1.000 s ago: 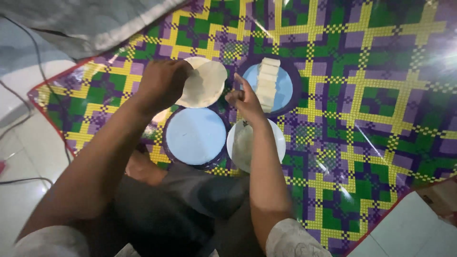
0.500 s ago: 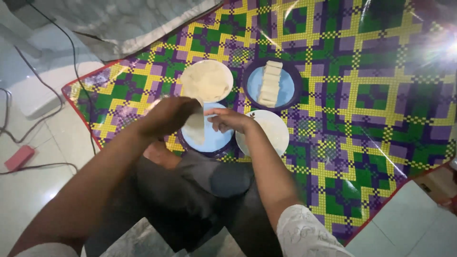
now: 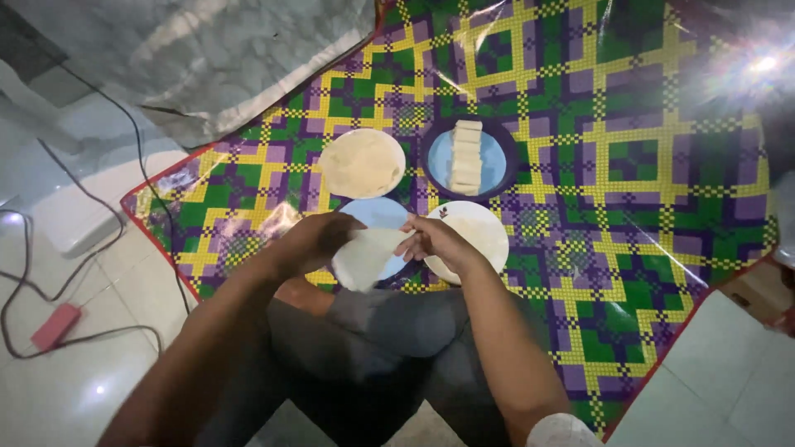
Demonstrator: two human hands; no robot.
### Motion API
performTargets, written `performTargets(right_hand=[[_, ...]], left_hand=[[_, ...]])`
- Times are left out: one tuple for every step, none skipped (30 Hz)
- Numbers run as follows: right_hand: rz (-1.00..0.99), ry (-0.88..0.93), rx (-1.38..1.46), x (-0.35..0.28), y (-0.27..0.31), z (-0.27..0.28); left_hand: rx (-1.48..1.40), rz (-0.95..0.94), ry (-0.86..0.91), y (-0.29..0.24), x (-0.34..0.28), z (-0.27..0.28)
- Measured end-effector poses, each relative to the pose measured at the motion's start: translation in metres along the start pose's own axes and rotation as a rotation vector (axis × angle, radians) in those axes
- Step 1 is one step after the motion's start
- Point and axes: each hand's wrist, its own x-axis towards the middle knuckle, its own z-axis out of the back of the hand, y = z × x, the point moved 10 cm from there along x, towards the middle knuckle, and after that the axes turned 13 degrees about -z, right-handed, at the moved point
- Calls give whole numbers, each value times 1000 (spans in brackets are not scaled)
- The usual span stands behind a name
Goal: Filling circular pastry wrappers with rectangular strips of filling and rolling them into cylinders.
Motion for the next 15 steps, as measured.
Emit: performTargets(right_hand=[[5,-7,2,11,-5,1],[36,-62,44,20,-7,8],[67,-115,85,30,-11,15],[70,-121,86,28,-5,9],[214,-159,49,20,11,5],[358,-197,11,11,27,-1],[349,-198,12,23,22,5],[328,-240,-85,36,15,11],[298,-280,-180,47,4,17],[282,-280,-177,48,1,17],[190,-317,-341,52,-6,16],[96,-351,-504,55,-13,17],[87,-351,-502,65,-19,20],[30,-386,-577,74,-29,25],[-28,-421,-650,84,-38,31]], left_hand=[[3,-3,8,10,6,9],[511,-336,75,-13,14,15],[1016,-672,142,-28,11,6],[1016,-677,146,-25,22,15],[1239,-835,78,-30,23,20],[1461,-994,3,-32,22,23],[1456,-988,6,-26,23,27],[1531,-1018,39,-18,23,25],[1601,-1042,78,-7,21,22],[1592,-1031,86,2,21,20],[1641,-906,198,21,30,17],[1683,-779,311,41,36,15],[1677,-775,318,45,41,14],[1672,-651,304,55,52,21],[1664,-529,292,64,61,28]])
